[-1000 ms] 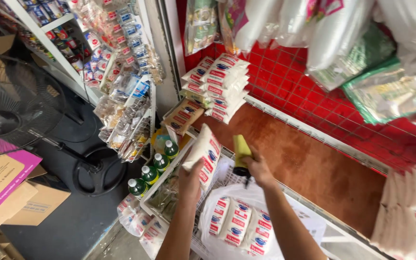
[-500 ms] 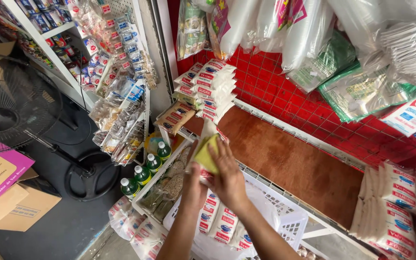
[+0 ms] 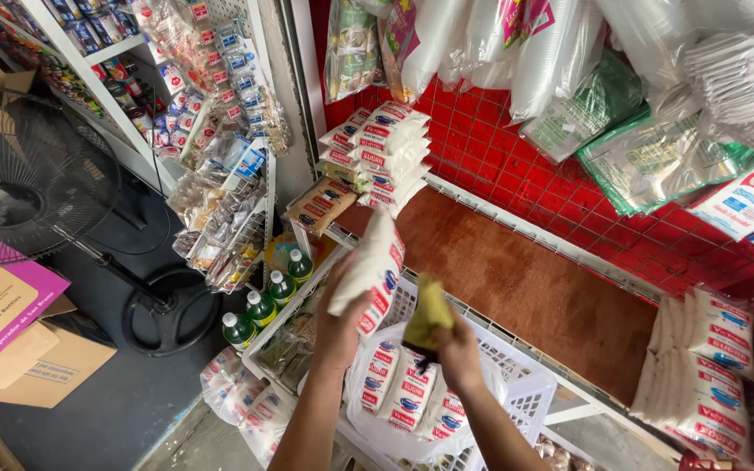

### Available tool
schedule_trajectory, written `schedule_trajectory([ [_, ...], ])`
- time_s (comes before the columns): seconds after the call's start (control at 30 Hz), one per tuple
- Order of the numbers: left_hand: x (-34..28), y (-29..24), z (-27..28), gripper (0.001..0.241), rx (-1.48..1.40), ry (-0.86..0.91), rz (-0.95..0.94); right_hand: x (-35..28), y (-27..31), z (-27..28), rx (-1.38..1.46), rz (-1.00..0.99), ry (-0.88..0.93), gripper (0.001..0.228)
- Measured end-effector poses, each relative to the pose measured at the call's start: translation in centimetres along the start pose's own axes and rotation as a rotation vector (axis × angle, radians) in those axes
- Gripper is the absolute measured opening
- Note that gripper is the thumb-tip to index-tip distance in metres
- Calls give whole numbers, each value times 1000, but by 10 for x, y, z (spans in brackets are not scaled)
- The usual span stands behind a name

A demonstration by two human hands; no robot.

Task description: Clean individual bags of sugar with a yellow sponge and place them into a white plastic bin.

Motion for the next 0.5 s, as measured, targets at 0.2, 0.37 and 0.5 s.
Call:
schedule_trajectory([
  [0.2, -28, -45, -54, 79, 818, 307, -490, 4, 12, -21, 603, -204, 121, 40],
  [0.37, -51, -88, -68, 77, 1013, 466, -748, -21, 9, -36, 883, -152, 240, 48],
  [0.5, -36, -10, -3, 51, 239, 181, -156, -23, 0, -35, 940, -212, 237, 45],
])
Point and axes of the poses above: each hand's wrist, its own x-axis towards the middle knuckle, its own z-axis out of the back of the hand, y = z × x, the point moved 5 cm from there along x, towards the middle knuckle, and after that the axes turned 5 degrees about x, right-handed, at the moved point
